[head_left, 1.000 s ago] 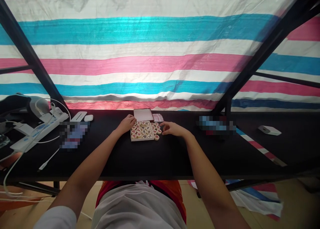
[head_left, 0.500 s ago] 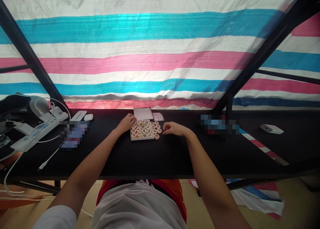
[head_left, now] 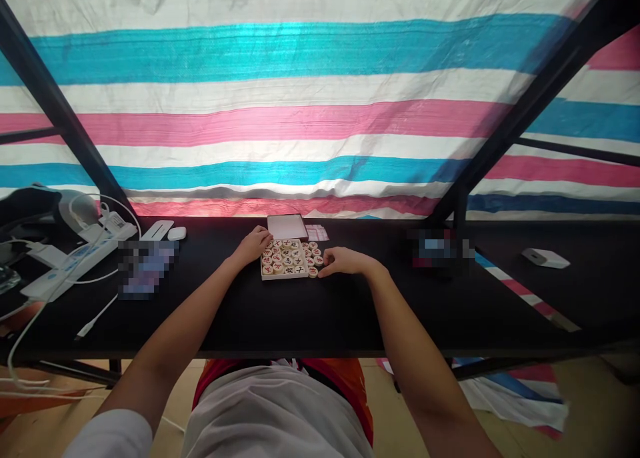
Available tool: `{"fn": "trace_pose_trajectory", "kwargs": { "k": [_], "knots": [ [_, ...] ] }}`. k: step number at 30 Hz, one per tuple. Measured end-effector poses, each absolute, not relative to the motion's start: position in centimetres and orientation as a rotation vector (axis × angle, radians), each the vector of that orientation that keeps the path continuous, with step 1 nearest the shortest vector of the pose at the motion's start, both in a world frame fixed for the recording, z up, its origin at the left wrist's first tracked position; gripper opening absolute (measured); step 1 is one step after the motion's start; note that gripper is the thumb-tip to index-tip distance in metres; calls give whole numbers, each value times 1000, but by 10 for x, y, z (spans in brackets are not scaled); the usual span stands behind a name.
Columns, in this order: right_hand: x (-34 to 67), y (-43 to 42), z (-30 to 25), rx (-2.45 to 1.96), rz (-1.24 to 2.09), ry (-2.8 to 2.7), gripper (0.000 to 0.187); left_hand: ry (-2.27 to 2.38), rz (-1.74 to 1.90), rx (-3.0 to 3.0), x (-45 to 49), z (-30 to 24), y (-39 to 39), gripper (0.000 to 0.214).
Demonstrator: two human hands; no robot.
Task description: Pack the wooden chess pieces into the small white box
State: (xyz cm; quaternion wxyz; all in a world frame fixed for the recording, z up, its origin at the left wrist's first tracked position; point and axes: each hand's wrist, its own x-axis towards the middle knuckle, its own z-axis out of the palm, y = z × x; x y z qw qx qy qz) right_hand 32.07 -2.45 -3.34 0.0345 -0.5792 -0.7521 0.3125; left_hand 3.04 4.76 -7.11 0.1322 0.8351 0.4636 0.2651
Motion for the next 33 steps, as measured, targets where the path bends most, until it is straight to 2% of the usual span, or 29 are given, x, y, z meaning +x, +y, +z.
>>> {"fn": "trace_pose_trajectory", "kwargs": {
  "k": [4, 14, 20, 25, 29, 33],
  "knots": [
    [321, -24, -34, -1794, 951, -2315, 48, 1347, 774, 2429, 31, -70, 47, 33],
    [324, -23, -34, -1641, 965, -2208, 36, 1344, 769, 2433, 31, -70, 47, 34],
    [313, -28, -27, -1648, 714, -2150, 30, 1352, 758, 2439, 32, -67, 44, 35],
    [293, -33, -26, -1310, 401, -2117, 24, 1354, 760, 2428, 32, -66, 43, 34],
    [270, -36, -33, -1065, 340, -2264, 22, 1350, 767, 2437, 32, -67, 44, 34],
    [257, -34, -43, -1020, 339, -2397, 19, 1359, 765, 2440, 32, -68, 45, 34]
  ]
}}
